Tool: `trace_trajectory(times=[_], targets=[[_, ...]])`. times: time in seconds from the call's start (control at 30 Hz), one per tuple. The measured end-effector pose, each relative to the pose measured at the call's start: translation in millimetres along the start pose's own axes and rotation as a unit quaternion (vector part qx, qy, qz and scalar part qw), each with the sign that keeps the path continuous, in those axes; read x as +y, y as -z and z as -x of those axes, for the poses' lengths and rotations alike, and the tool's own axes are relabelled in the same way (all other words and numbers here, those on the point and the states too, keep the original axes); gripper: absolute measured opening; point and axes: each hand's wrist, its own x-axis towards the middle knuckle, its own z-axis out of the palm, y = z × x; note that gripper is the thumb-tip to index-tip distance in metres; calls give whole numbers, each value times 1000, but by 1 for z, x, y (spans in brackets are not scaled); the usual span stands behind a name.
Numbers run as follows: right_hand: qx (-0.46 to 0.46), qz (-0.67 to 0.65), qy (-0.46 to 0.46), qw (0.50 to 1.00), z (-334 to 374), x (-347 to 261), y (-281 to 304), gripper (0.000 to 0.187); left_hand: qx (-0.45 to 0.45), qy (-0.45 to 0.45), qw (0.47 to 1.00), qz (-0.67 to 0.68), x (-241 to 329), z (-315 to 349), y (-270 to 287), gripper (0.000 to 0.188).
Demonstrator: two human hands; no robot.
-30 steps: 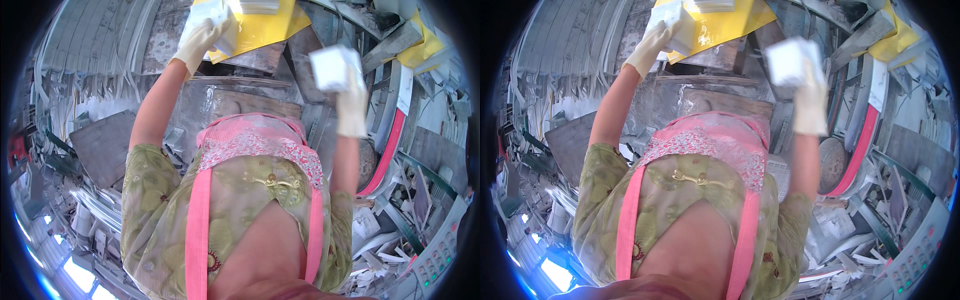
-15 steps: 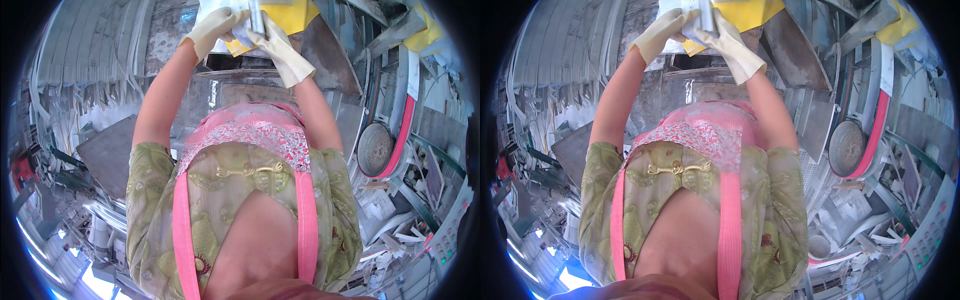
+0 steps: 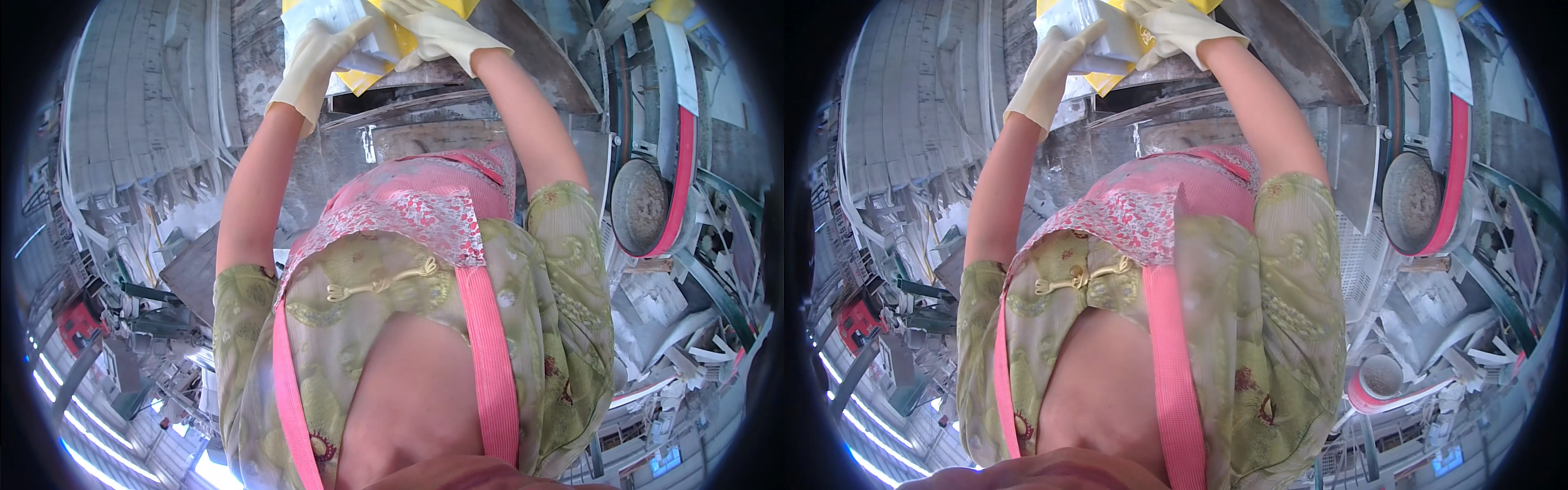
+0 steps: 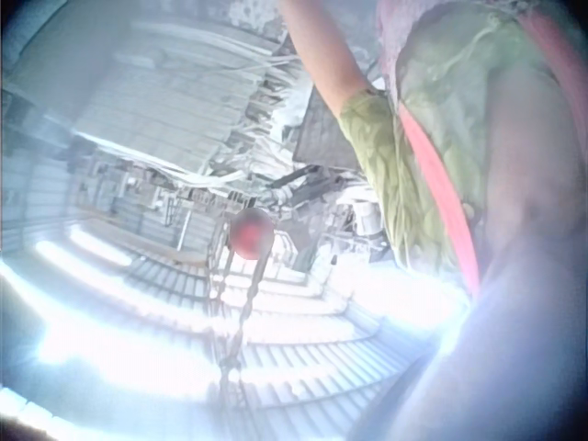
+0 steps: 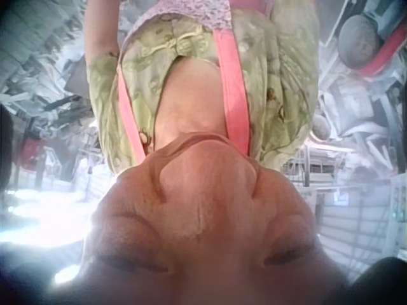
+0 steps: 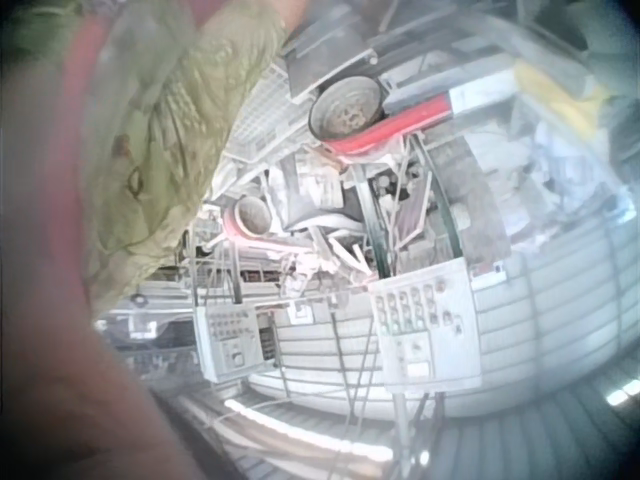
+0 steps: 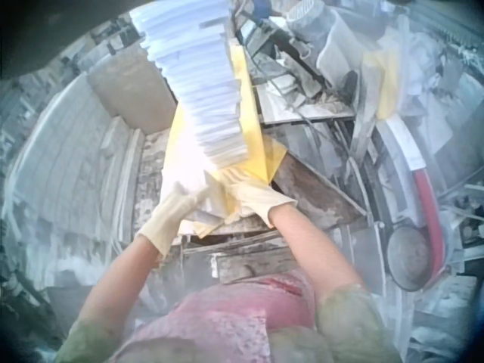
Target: The person repeatedly picks up white rectangular plaster boards from a pile and places them onto a growing stack. The person also handles yellow sheets and other debris while organizing the boards.
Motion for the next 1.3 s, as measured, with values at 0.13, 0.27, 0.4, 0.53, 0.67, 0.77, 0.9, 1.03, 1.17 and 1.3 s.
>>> trace_trajectory(times=[0.13, 0.27, 0.4, 0.53, 0.67, 0.77, 0.9, 1.03, 1.17, 1.3], targets=[[-39, -71, -80, 994, -2, -20, 17, 127, -14, -4, 1000, 7, -4, -5, -3, 81], [-9, -150, -55, 987, -9, -21, 17, 136, 38, -32, 999, -16, -7, -12, -5, 79], [-11, -94, -12, 995, -25, -4, -5, 132, 41, -16, 999, -11, -14, -21, -8, 78], [-30, -215, -22, 976, -18, 1, -5, 108, 25, -43, 999, -19, -17, -22, -7, 80], [-65, -230, -60, 969, -10, -12, 13, 115, 36, -98, 994, 42, -11, -10, -12, 75], [19, -114, -30, 993, -8, -22, 16, 115, 94, -75, 991, 66, -3, 6, -27, 72], [185, -142, 2, 972, 78, 12, 32, 61, 105, -147, 982, 46, 3, 20, -33, 66], [395, 49, -253, 882, 251, 116, 123, 25, 94, -110, 984, 101, 6, 26, -36, 64], [315, 189, -492, 789, 432, 184, 213, 71, 69, -98, 991, 55, 20, 34, -37, 70], [204, 220, -508, 807, 491, 218, 238, 84, 84, 3, 991, 103, 39, 41, -46, 72]])
